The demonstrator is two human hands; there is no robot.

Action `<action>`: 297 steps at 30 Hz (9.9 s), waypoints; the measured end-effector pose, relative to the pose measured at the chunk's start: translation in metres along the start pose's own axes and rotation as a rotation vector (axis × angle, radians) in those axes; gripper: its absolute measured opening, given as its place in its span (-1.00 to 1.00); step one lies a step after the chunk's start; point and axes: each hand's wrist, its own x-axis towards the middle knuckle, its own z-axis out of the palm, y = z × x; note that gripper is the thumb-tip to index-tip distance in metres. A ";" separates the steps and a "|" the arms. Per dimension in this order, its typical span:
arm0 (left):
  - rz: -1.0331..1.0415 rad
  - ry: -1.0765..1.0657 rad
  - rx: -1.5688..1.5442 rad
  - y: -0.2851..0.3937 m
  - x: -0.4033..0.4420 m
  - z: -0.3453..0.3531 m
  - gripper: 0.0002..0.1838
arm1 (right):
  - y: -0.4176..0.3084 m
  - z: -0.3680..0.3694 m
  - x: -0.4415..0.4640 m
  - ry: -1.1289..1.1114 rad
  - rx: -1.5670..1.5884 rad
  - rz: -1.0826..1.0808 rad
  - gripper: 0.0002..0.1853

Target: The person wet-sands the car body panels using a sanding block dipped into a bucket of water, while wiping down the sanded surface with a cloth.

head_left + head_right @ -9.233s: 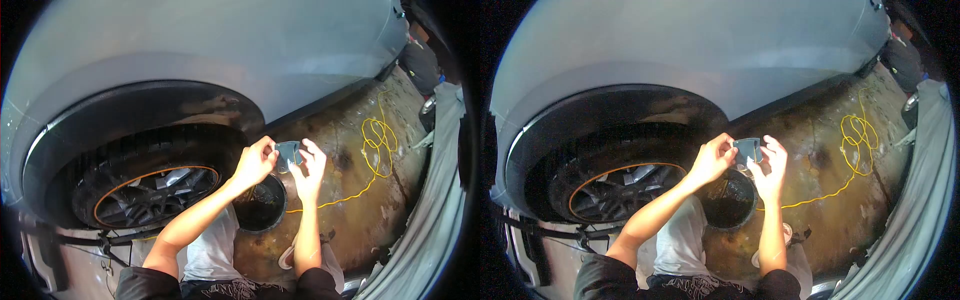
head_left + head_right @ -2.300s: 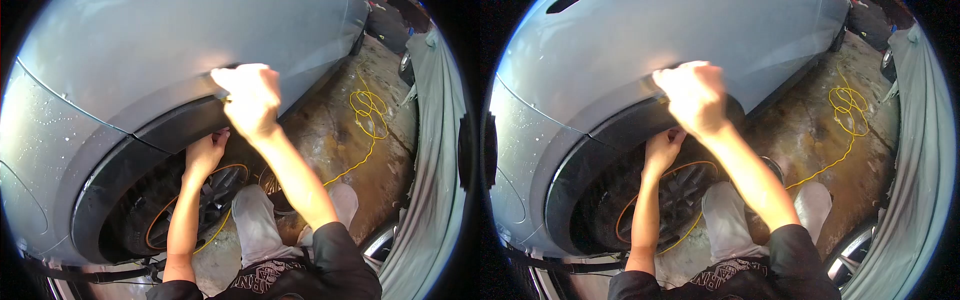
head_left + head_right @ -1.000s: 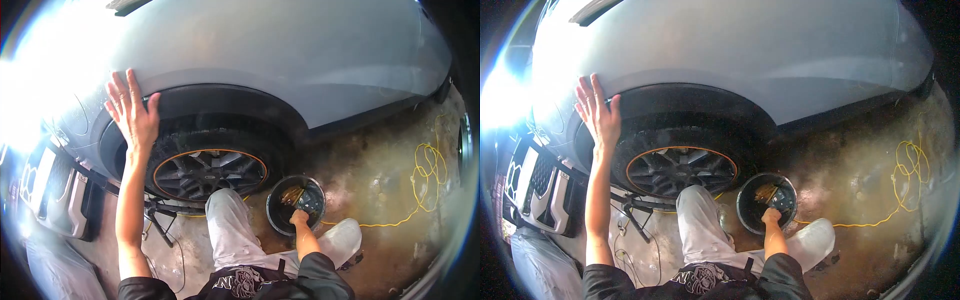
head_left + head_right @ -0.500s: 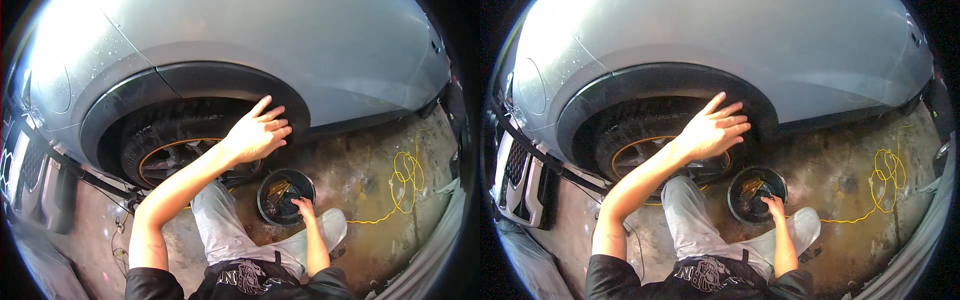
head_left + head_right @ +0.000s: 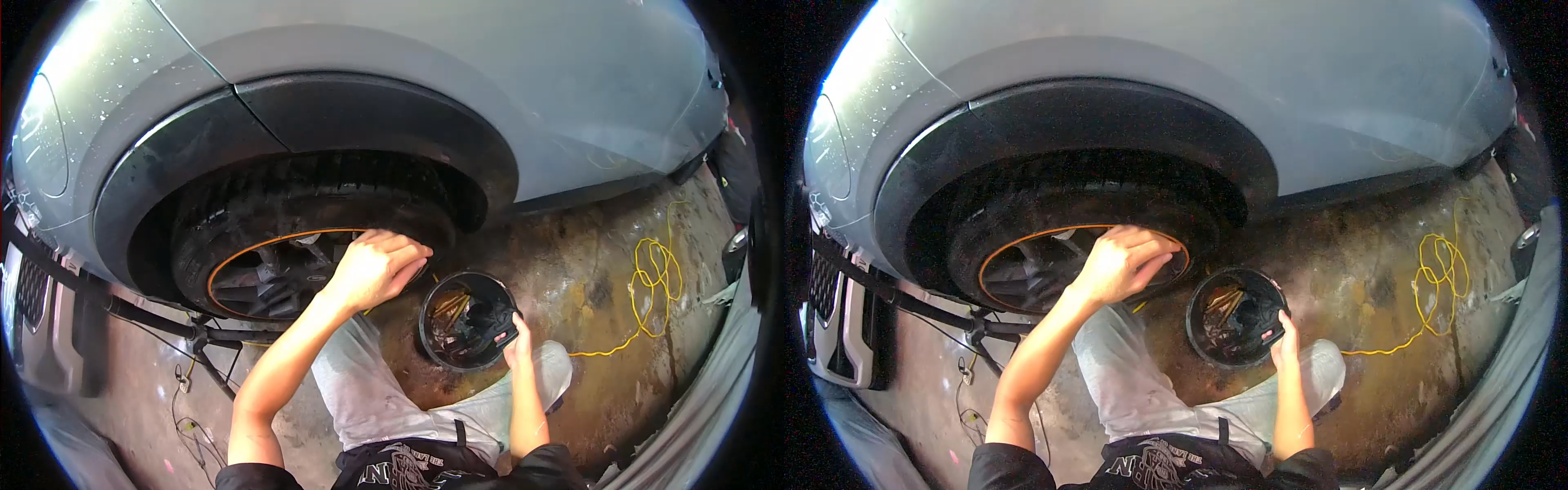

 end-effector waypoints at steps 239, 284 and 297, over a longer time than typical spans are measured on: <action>0.770 -0.188 0.397 0.168 0.790 -0.200 -0.50 | -0.668 0.310 -0.010 0.783 -0.221 -0.996 -0.36; 0.712 -0.152 0.400 0.149 0.749 -0.189 -0.55 | -0.510 0.207 0.105 0.239 0.459 -0.391 -0.28; 0.744 -0.132 0.385 0.171 0.758 -0.191 -0.29 | -0.422 0.240 -0.088 0.575 0.813 -0.024 -0.48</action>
